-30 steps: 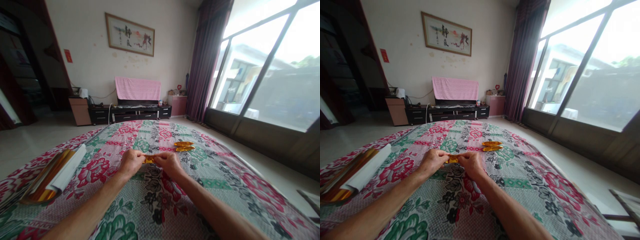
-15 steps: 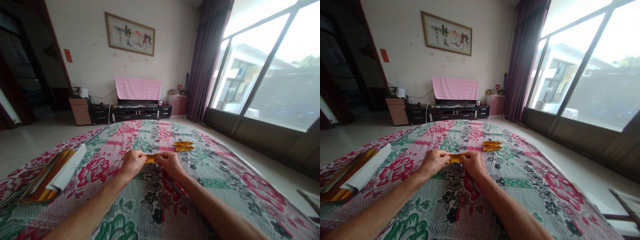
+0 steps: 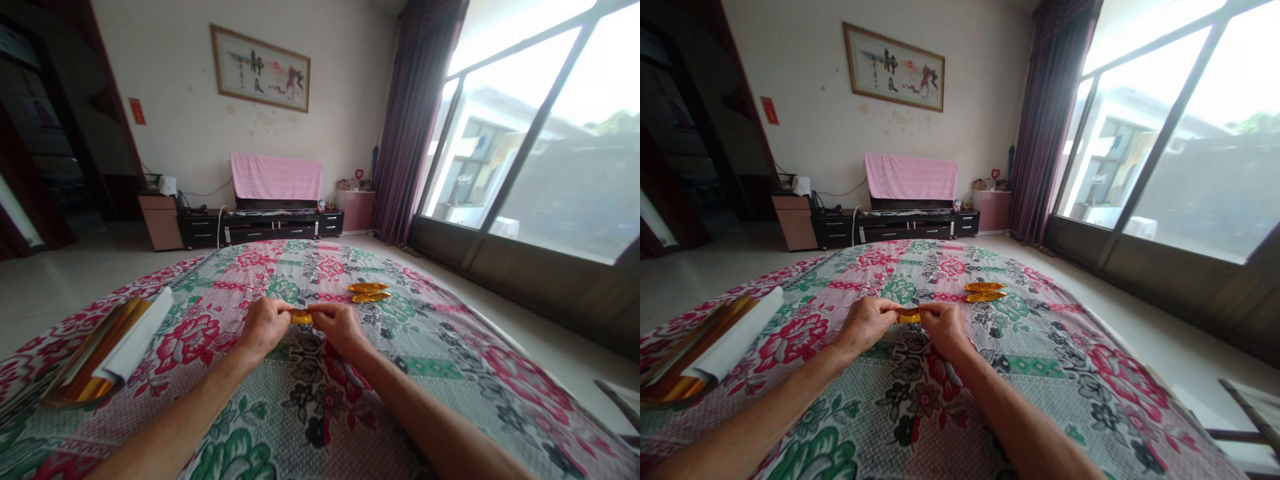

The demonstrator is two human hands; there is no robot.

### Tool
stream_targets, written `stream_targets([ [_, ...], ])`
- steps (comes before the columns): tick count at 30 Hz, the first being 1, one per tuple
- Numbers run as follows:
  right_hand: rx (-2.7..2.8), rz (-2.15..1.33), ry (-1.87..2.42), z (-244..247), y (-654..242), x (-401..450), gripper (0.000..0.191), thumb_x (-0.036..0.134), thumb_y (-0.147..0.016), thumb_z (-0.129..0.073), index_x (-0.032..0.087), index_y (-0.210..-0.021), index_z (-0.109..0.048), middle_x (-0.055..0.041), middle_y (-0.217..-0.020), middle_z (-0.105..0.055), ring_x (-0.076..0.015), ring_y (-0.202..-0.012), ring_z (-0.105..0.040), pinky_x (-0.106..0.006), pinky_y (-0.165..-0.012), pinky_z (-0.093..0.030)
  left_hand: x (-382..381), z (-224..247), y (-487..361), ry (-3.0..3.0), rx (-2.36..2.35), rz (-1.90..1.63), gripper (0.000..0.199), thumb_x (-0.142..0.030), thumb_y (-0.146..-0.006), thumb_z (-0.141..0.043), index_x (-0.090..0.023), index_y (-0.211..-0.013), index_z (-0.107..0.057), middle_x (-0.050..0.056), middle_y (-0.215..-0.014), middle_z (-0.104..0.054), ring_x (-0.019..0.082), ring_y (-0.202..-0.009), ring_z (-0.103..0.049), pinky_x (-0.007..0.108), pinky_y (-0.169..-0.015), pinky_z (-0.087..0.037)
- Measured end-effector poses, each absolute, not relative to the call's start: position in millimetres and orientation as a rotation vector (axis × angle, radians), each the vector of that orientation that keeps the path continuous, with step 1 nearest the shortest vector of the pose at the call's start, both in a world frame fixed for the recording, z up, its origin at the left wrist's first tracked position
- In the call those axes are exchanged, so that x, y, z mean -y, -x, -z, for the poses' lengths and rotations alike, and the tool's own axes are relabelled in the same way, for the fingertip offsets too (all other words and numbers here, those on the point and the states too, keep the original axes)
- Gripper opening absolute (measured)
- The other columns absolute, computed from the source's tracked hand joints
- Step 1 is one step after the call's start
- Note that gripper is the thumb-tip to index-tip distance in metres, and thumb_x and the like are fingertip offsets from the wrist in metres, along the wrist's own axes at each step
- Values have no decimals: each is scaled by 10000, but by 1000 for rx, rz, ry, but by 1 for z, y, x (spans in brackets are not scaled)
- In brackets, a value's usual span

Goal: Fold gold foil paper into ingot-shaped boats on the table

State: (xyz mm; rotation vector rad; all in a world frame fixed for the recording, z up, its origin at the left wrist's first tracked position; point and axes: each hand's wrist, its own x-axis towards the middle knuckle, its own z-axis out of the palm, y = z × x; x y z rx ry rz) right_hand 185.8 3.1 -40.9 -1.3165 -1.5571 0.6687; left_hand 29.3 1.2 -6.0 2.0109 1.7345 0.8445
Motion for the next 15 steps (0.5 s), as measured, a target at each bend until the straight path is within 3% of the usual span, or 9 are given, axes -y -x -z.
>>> stream_targets([
  [15,1484,-656,1301,45,-185,-6,273,236,-713,-503,156,-831,-735,-16,-612,-672,-112,-520,-544,-186,-468,-385,4,5,-36,-2032,-1753,-875,237,-191,-746,-525,-210,-877,-721,13,-821,-725,145,-749,-639,203,-679,-443],
])
